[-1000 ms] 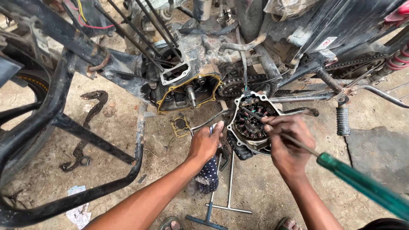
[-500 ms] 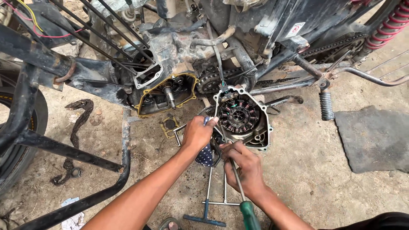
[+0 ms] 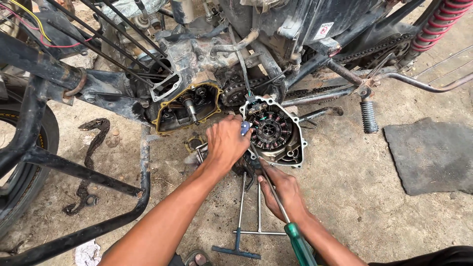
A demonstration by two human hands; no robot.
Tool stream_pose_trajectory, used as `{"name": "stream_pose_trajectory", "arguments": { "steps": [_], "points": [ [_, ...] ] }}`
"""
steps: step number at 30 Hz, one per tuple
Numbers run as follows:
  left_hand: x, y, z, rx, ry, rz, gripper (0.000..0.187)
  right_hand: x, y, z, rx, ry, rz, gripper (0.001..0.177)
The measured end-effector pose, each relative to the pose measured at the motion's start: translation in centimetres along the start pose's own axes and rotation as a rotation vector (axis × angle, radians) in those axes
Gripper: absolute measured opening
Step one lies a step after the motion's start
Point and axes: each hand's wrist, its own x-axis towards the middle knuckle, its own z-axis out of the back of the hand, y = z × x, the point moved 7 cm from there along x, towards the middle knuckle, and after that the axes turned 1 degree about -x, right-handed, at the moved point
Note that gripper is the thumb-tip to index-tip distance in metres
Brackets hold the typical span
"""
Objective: Cleaning and inspecting internal components of a dismantled motorcycle engine using a cloth and a screwdriver.
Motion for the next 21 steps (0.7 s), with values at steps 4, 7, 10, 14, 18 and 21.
{"name": "stream_pose_trajectory", "arguments": {
  "steps": [4,7,10,14,18,21],
  "points": [
    [0.3,-0.1,-0.1,0.021,-0.033,-0.117,0.017,-1.1,-0.1,-0.5,0.006,0.067,0.036,0.042],
    [0.3,-1.0,0.3,0.063,-0.016,-0.15,0.018,-4.7,-3.1,-4.5,-0.058,0.144,0.134,0.033],
    [0.6,-1.1,-0.2,0.123,0.028,-0.176,0.023,-9.8,-4.7,-8.5,-0.181,0.227,0.332,0.024],
    [0.5,-1.4,0.2,0.158,0.019,-0.217,0.025,-17.4,-7.3,-13.7,-0.296,0.467,0.5,0.021],
    [-0.3,-1.9,1.2,0.123,-0.024,-0.211,0.028,-19.0,-11.2,-17.6,-0.336,0.726,0.319,0.032],
    [-0.4,-1.4,1.4,-0.007,-0.05,-0.095,0.023,-14.8,-7.9,-14.2,-0.316,0.855,0.02,0.061]
  ]
}}
